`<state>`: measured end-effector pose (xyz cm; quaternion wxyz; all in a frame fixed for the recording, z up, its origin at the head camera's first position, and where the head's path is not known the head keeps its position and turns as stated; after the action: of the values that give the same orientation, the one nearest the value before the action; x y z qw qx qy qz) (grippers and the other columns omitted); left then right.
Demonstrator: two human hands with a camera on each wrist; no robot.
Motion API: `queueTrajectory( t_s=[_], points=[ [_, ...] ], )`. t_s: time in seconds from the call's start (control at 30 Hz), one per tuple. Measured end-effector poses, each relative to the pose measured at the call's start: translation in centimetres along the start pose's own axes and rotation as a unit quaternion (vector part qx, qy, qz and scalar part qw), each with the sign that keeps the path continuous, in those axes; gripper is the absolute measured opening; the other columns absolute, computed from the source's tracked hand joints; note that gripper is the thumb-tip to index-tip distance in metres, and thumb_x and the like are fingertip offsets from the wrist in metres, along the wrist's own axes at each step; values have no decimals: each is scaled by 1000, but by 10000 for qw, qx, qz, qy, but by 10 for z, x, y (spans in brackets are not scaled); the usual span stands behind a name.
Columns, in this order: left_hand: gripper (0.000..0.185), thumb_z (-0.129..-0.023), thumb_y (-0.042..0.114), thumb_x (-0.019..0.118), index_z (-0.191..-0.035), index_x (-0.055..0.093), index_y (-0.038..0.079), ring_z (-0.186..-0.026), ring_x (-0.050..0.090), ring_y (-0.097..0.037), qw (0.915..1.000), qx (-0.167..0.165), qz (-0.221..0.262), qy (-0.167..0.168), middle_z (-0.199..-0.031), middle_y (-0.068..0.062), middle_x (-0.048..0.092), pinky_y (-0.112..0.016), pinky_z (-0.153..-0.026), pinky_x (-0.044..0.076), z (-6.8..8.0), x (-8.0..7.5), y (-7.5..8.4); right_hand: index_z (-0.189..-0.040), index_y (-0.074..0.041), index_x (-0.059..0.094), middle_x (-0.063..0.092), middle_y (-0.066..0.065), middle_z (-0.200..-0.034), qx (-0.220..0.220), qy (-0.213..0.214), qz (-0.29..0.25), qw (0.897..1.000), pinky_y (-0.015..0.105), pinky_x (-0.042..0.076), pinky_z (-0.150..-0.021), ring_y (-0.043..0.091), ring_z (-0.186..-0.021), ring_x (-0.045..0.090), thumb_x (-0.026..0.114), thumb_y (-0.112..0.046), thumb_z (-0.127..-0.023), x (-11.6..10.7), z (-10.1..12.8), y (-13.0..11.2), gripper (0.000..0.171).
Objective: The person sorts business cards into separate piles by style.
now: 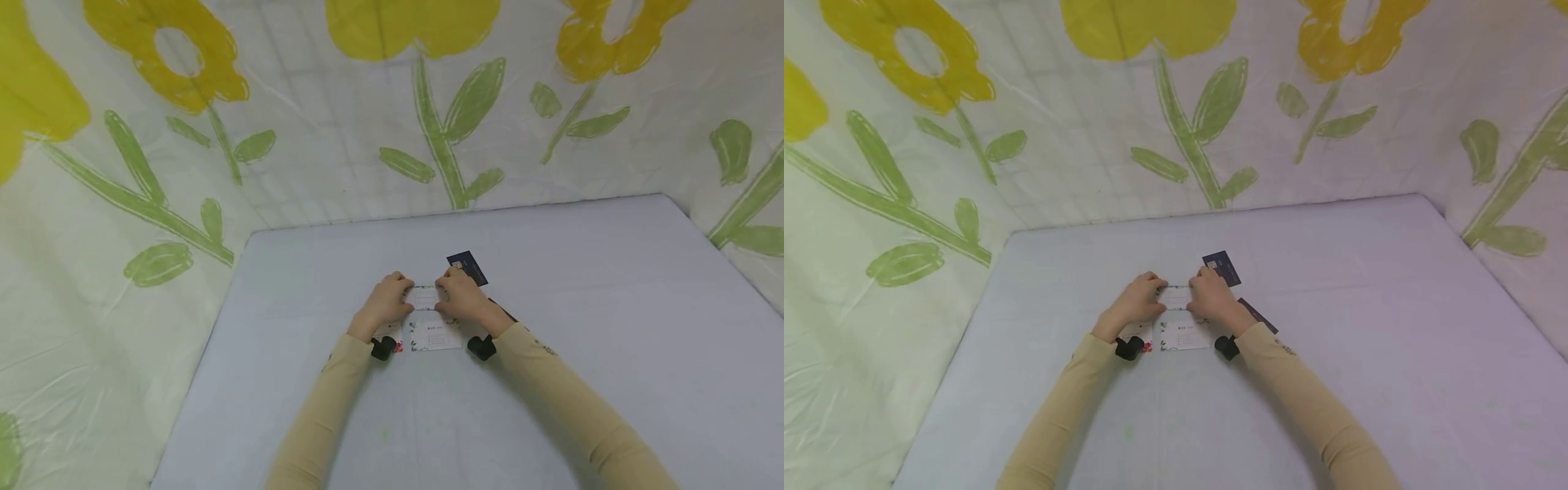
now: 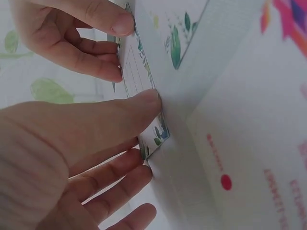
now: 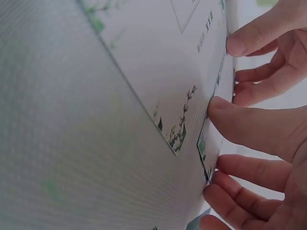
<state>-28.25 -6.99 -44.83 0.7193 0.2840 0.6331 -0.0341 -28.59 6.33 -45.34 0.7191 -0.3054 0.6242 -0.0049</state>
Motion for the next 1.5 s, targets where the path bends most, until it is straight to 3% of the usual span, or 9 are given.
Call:
queueTrajectory(
  t_s=[0.13,0.3,0.5,0.67,0.77,1.0,1.1,1.3,1.5],
  points=[
    [45,-79,9,71,-120,56,-3,-103,51,-26,9992,-94,362,107,-113,-14,52,-39,-89,42,0,-2,0,-115,5,58,48,16,-108,45,133,-233,9996,40,42,-85,27,-96,47,74,-18,-79,-2,0,1,45],
    [41,-76,0,72,-113,56,-3,-102,51,-26,9940,-221,954,478,-113,-15,50,-36,-92,42,0,-6,1,-109,0,54,45,16,-108,204,343,-776,9962,41,43,-83,28,-95,47,75,-12,-76,-3,0,4,41],
    [20,-83,-4,63,-102,61,-1,-83,50,-21,9804,-209,1549,1199,-100,-13,52,-30,-74,45,3,-11,1,-100,-4,54,55,14,-99,38,923,-1165,9889,39,45,-72,28,-88,54,66,-6,-84,-10,5,3,20],
    [14,-85,-3,62,-97,65,1,-80,54,-21,9675,52,1981,1568,-90,-11,57,-29,-72,47,13,-21,7,-91,-2,57,62,12,-87,-379,1462,-1751,9729,32,44,-62,20,-71,54,66,-2,-84,-26,17,1,12],
    [14,-84,-2,63,-98,66,1,-78,57,-20,9673,184,2101,1408,-89,-11,61,-29,-71,48,18,-23,11,-89,-1,58,61,10,-83,-425,1381,-2065,9677,28,43,-59,17,-68,52,68,-3,-82,-29,24,5,12],
    [13,-83,-1,65,-96,67,1,-75,56,-16,9708,165,2329,554,-88,-9,63,-25,-69,46,29,-12,17,-85,-3,60,55,4,-74,-62,542,-2318,9712,26,38,-57,15,-65,47,72,-10,-79,-20,38,12,15],
    [13,-82,-1,66,-95,66,0,-73,53,-15,9705,95,2383,343,-84,-7,62,-24,-68,45,33,-6,17,-82,-4,60,50,2,-69,39,345,-2304,9725,25,34,-55,15,-63,42,72,-11,-78,-13,41,13,14],
    [11,-82,-1,67,-93,67,0,-69,50,-13,9700,-194,2411,254,-79,-4,60,-23,-63,43,39,2,16,-79,-6,59,48,1,-67,211,157,-2104,9773,25,34,-54,14,-61,42,72,-9,-77,-2,44,11,14],
    [10,-80,-2,68,-90,65,-2,-69,51,-13,9725,-121,2294,380,-79,-7,60,-23,-63,44,42,5,18,-79,-6,59,50,1,-68,316,137,-1806,9829,27,36,-53,14,-62,44,72,-10,-78,0,46,8,13]
  ],
)
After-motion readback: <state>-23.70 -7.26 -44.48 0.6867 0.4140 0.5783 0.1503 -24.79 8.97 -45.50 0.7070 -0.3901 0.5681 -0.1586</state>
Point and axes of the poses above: each hand's wrist, its own z-axis away from the middle knuckle, its own x-axis out of the palm, y = z × x, the point moved 6 cm from there along -z, towards the middle knuckle
